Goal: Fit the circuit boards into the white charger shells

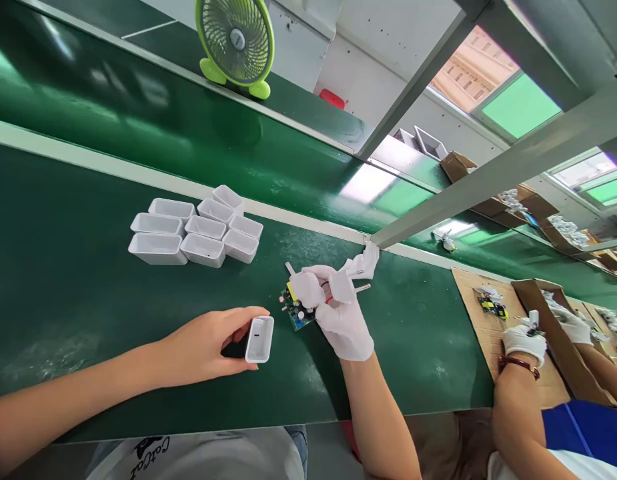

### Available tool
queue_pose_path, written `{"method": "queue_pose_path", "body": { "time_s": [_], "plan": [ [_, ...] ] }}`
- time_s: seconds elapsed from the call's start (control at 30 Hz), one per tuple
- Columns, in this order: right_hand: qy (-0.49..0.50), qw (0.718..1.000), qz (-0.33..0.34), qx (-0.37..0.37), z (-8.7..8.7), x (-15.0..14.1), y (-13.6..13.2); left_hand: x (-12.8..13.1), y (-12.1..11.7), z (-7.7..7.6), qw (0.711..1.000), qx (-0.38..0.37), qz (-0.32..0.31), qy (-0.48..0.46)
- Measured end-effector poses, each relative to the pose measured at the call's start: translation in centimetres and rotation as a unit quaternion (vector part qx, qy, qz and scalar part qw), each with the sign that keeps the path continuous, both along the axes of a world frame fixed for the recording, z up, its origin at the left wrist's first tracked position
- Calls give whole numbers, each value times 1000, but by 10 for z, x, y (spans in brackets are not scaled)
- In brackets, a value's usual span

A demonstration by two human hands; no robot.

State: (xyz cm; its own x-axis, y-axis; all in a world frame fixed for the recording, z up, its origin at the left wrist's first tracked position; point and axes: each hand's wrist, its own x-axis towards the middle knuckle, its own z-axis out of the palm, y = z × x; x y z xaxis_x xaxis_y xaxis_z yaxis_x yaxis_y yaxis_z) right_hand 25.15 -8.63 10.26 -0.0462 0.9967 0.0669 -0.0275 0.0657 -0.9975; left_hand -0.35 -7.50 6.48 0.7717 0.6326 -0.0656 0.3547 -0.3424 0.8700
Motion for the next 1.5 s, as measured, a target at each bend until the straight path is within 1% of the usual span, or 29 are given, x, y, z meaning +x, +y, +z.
{"method": "queue_pose_path", "body": {
  "time_s": [0.1,0.13,0.2,0.27,0.4,0.5,0.67,0.8,0.97,1.1,1.2,1.27,1.37,1.43,1.5],
  "plan": [
    [-2,999,42,17,2,-4,-8,0,-2,0,991,89,76,-65],
    [0,998,63,24,3,-7,-12,-1,-3,1,986,100,93,-95],
    [6,994,97,44,4,-13,-19,-1,-3,3,980,93,102,-144],
    [13,991,111,67,5,-20,-24,-2,-3,7,976,83,97,-175],
    [14,989,121,82,5,-26,-26,-2,-2,17,967,108,87,-215],
    [11,989,123,87,5,-25,-27,-3,-2,21,967,113,72,-215],
    [3,989,109,97,4,-22,-33,-5,-2,15,970,96,67,-212],
    [-27,990,99,96,6,-22,-37,-5,-2,9,967,116,67,-217],
    [-24,992,85,88,8,-22,-40,-5,-1,8,964,121,61,-229],
    [-48,987,114,99,9,-19,-37,-4,2,8,957,141,50,-250],
    [-42,988,126,85,10,-19,-35,-4,4,11,956,148,39,-250],
    [-34,989,115,84,10,-22,-35,-3,4,13,956,140,36,-253],
    [-10,991,73,116,10,-28,-35,-2,1,14,956,99,44,-273],
    [17,991,36,131,7,-29,-37,-1,-2,14,953,59,69,-290],
    [29,992,6,120,5,-29,-38,-1,-5,12,947,12,107,-302]
  ]
}}
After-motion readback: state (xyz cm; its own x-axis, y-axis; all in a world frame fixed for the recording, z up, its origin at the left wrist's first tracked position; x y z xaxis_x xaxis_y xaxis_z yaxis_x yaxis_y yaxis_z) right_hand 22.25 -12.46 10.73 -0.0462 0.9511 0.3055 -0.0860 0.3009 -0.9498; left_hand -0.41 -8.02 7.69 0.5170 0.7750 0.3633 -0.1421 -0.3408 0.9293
